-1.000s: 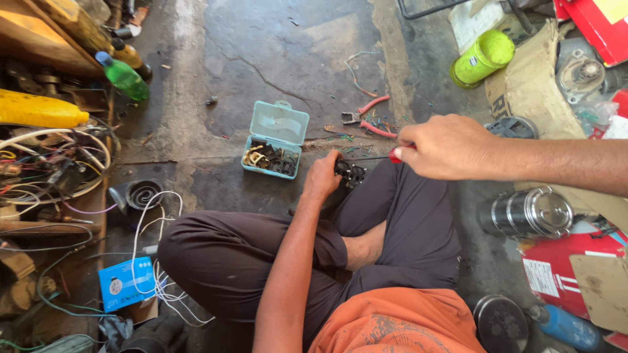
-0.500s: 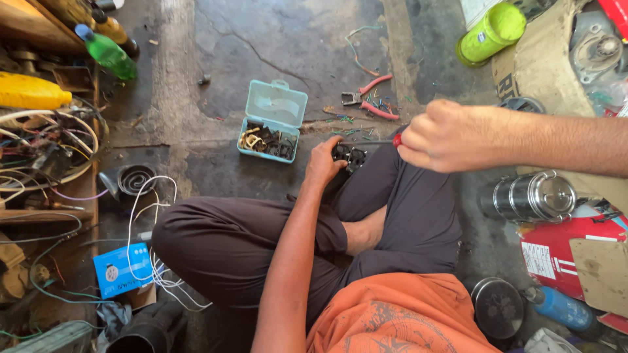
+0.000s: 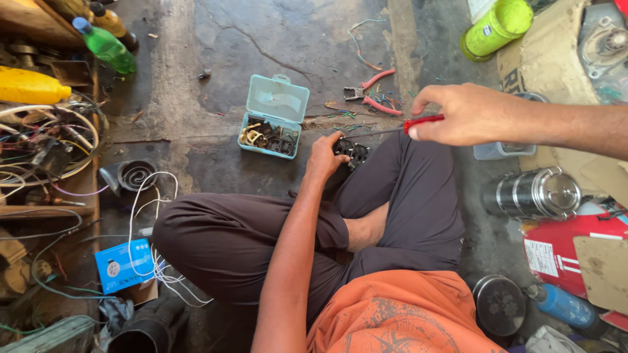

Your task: The person sits on the floor and uses a screwdriver to tighten screws on a small black electrical component. They also pick up a small metal part from a plastic box and place it into the component.

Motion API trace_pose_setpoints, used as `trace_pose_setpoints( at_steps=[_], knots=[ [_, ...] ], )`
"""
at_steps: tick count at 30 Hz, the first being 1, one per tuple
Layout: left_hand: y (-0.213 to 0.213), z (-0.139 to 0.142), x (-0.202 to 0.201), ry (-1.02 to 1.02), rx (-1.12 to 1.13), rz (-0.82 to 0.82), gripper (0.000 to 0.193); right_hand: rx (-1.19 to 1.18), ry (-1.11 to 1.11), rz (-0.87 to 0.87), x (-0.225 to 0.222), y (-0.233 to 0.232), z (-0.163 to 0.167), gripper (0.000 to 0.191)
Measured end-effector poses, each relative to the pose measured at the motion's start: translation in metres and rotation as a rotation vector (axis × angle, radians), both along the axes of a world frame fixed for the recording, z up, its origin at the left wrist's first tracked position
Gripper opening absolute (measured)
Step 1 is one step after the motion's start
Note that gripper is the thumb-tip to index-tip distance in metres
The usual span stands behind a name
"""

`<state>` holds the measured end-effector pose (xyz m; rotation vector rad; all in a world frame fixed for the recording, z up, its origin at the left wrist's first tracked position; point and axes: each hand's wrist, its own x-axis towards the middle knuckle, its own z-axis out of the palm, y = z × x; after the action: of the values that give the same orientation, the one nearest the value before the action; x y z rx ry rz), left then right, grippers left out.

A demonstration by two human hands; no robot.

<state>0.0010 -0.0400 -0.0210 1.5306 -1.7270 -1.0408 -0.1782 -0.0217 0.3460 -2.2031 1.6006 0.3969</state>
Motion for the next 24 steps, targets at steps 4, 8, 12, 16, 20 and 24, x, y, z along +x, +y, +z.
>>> trace_pose_setpoints(
  at_steps=[4, 8, 12, 16, 20, 24],
  knots=[
    [0.001, -0.002, 0.000, 0.013, -0.033, -0.006, 0.074, -0.120, 0.324, 0.567, -0.006, 0.003, 0.004, 0.041],
    [0.001, -0.004, -0.001, 0.017, -0.002, -0.011, 0.075, -0.589, 0.487, 1.490, -0.006, 0.007, 0.006, 0.029],
    [0.000, -0.003, -0.001, 0.015, 0.020, -0.013, 0.076, -0.682, 0.641, 1.761, 0.001, 0.006, 0.004, 0.017],
    [-0.002, -0.001, 0.000, -0.017, 0.011, -0.025, 0.074, -0.062, 0.662, 0.633, 0.008, 0.007, 0.003, 0.026],
    [-0.002, -0.003, 0.000, -0.007, -0.008, -0.026, 0.073, 0.071, 0.028, -0.116, 0.017, -0.003, 0.003, 0.030],
    [-0.003, -0.007, -0.003, 0.013, -0.018, -0.012, 0.075, 0.005, 0.241, 0.282, 0.012, -0.002, 0.012, 0.041]
  ],
)
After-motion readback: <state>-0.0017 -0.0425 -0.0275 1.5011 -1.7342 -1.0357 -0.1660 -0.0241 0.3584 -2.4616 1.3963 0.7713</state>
